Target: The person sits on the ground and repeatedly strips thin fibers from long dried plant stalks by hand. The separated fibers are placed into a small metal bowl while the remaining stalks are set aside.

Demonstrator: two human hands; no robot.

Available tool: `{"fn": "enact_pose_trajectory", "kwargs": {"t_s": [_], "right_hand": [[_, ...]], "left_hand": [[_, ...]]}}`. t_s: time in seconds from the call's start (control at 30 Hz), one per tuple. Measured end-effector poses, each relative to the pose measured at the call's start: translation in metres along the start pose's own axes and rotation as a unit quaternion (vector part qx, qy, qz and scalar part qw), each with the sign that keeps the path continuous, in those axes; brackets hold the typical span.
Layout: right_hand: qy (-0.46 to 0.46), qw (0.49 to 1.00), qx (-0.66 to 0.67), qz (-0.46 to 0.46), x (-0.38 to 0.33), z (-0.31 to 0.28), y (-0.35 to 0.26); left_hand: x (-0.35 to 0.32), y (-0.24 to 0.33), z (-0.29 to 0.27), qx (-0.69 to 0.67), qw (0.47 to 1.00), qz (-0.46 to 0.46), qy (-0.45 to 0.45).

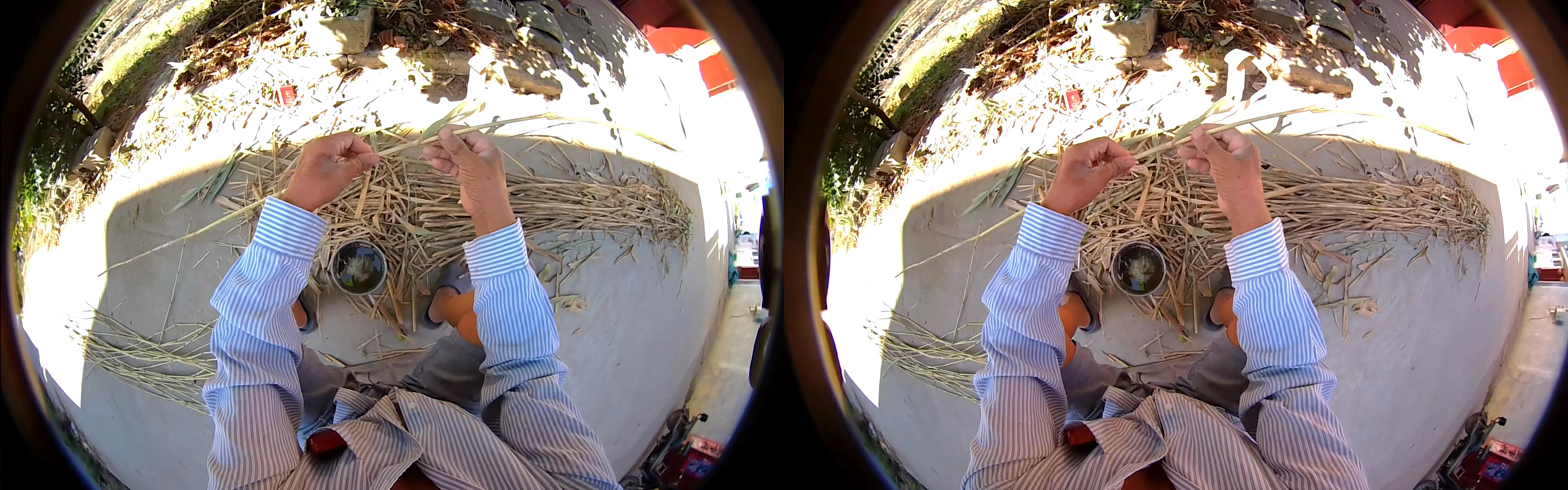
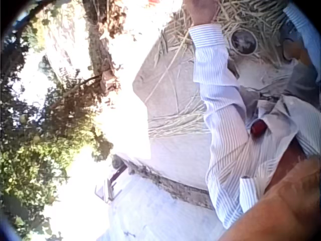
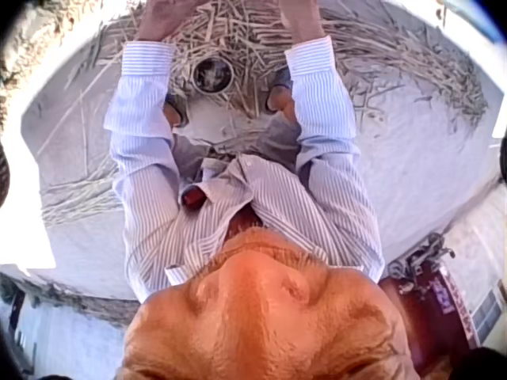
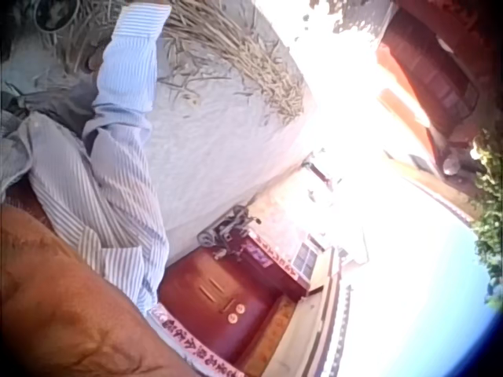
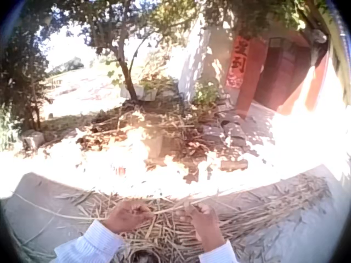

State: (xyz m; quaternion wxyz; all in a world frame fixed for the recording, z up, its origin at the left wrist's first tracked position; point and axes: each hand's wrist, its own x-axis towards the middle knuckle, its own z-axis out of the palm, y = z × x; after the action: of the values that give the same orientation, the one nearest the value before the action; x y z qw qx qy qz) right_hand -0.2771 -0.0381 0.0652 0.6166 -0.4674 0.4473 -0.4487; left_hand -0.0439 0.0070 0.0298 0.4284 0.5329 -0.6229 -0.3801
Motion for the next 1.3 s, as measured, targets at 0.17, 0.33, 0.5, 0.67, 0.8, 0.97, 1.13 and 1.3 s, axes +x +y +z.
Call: {"fn": "enact_pose_trajectory", "kwargs": {"t_s": [0.17, 0.33, 0.5, 0.67, 0.8, 0.97, 1.13, 1.3], "right_hand": [[-0.039, 0.999, 0.004, 0.004, -0.003, 0.012, 0.009], [-0.077, 0.997, 0.019, 0.003, -0.005, 0.013, 0.015], [-0.049, 0.998, 0.026, 0.039, -0.003, 0.006, 0.014], [0.0, 0.999, 0.034, 0.028, 0.003, 0.0, 0.01], [0.005, 0.998, 0.043, 0.036, 0.007, 0.006, 0.01], [0.001, 0.999, 0.046, 0.021, 0.006, 0.011, 0.01], [-0.02, 0.999, 0.05, 0.002, 0.008, 0.008, 0.009], [-0.047, 0.998, 0.047, -0.011, 0.009, 0.006, 0.009]], "left_hand": [[0.002, 0.012, 0.02, 0.018, 1.0, -0.01, -0.004], [0.004, 0.018, 0.016, -0.247, 0.959, -0.096, 0.101], [0.003, -0.005, 0.0, 0.0, 0.991, -0.088, 0.097], [-0.008, -0.027, -0.04, -0.046, 0.981, -0.152, -0.11], [-0.015, -0.039, -0.043, -0.058, 0.986, -0.118, -0.105], [-0.015, -0.035, -0.039, -0.147, 0.981, -0.124, -0.035], [-0.018, -0.029, -0.036, -0.172, 0.977, -0.128, 0.02], [-0.023, -0.036, -0.038, -0.198, 0.973, -0.115, 0.008]]}}
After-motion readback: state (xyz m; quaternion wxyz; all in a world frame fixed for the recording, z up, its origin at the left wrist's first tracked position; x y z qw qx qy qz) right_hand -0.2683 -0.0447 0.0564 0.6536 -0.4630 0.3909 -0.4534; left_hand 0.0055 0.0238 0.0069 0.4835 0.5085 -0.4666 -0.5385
